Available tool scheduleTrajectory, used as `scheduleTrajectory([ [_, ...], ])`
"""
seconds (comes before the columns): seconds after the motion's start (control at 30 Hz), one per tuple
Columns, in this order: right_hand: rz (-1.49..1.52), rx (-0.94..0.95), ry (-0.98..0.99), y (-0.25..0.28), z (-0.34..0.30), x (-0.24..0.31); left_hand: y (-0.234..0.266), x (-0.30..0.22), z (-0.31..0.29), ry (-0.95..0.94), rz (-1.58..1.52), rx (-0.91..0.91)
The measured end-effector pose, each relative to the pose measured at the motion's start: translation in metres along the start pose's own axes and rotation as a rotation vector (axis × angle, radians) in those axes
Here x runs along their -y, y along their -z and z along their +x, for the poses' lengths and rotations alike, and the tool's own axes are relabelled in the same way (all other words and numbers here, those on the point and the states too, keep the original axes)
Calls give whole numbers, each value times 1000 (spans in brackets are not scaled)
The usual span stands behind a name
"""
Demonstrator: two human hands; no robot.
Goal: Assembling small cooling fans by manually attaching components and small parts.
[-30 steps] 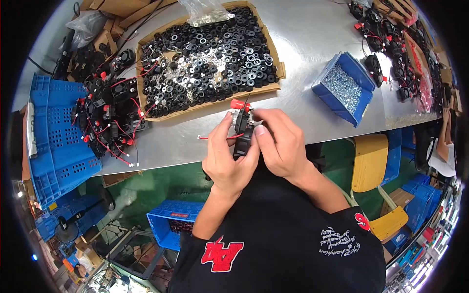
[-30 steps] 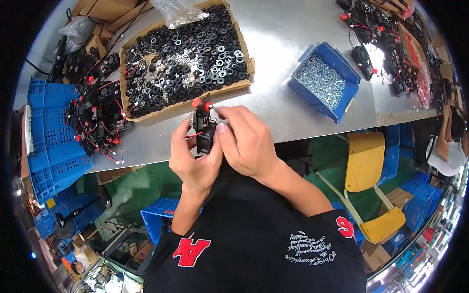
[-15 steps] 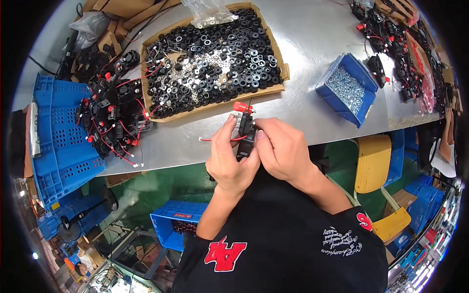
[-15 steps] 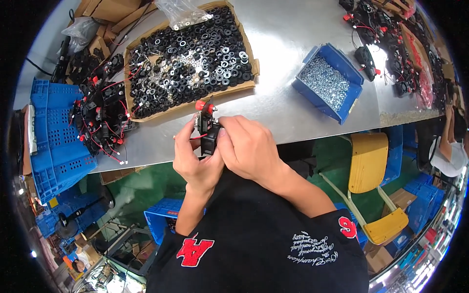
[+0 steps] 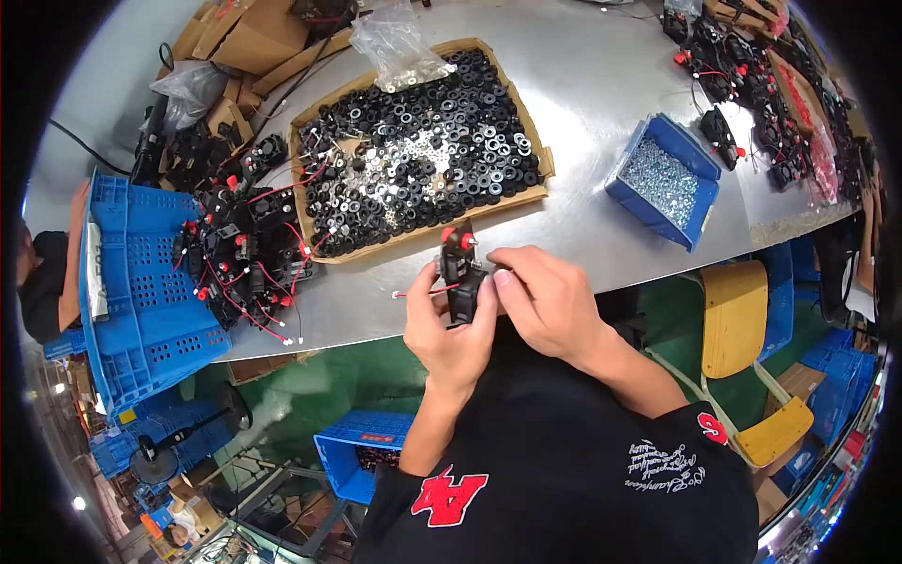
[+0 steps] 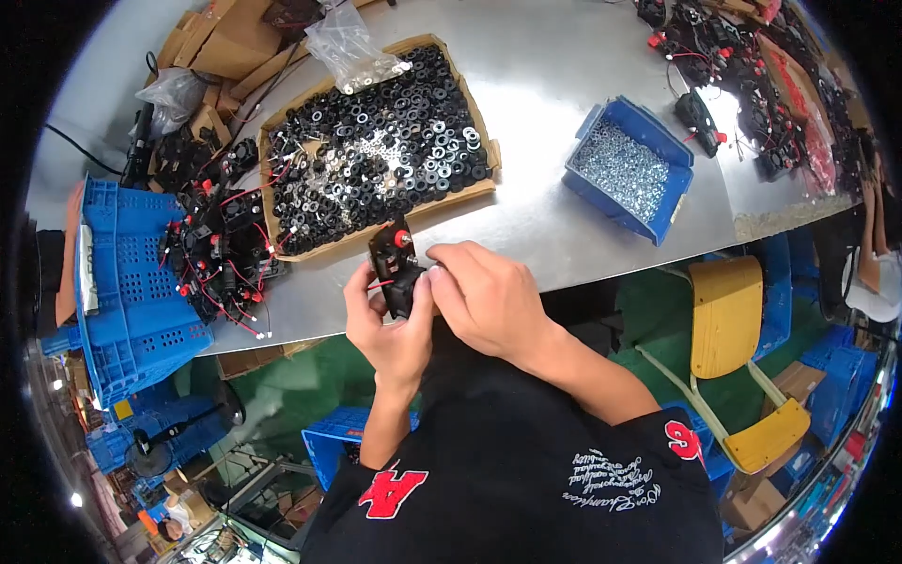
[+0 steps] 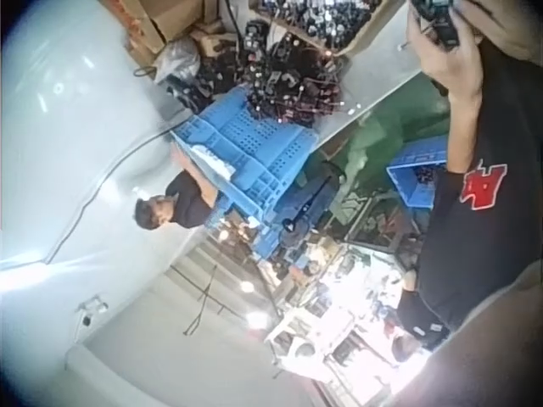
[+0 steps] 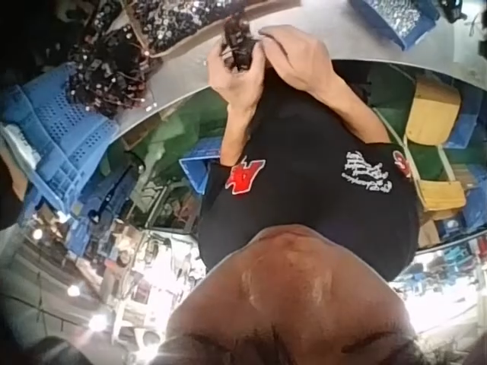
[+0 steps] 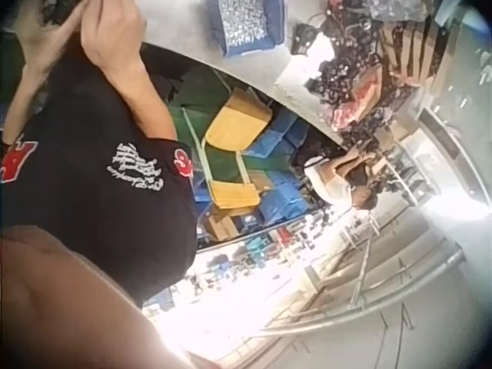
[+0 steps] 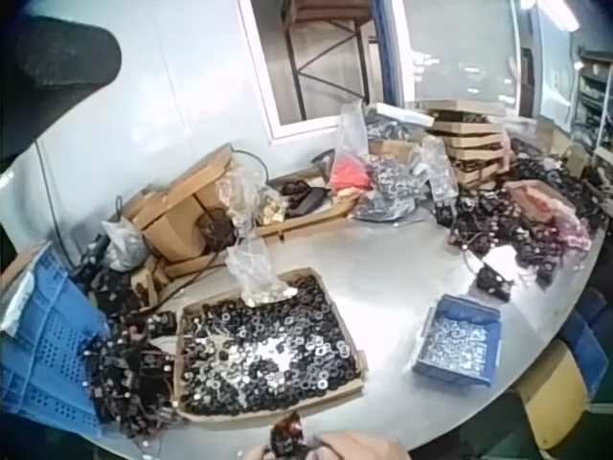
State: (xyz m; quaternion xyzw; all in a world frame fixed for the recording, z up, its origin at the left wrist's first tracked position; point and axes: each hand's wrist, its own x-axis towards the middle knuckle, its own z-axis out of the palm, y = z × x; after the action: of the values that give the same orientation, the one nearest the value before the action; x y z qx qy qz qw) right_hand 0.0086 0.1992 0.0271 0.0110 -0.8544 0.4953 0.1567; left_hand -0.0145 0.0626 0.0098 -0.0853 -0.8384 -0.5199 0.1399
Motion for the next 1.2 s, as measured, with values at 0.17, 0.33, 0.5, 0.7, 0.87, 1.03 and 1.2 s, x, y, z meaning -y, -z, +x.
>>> scheduleTrajectory([
  [0.17, 127, -19, -45, 7, -4, 2, 19, -3, 13, 561, -753, 237],
  [0.33, 169, -57, -7, 6, -11, 4, 28, 8, 14, 810, -1180, 431],
  [0.5, 149, -63, 6, 4, -19, -1, 30, 14, 4, 959, -1504, 434],
  [0.7, 6, -176, 7, 2, -19, -34, 30, 16, -6, 970, -1680, 510],
  [0.87, 65, -195, -69, 3, -17, -38, 33, 13, -12, 933, -1604, 510],
  [1.03, 54, -179, -39, 5, -16, -37, 33, 9, -13, 831, -1522, 491],
  [1.2, 50, -165, -33, 5, -19, -39, 33, 8, -14, 786, -1426, 487],
])
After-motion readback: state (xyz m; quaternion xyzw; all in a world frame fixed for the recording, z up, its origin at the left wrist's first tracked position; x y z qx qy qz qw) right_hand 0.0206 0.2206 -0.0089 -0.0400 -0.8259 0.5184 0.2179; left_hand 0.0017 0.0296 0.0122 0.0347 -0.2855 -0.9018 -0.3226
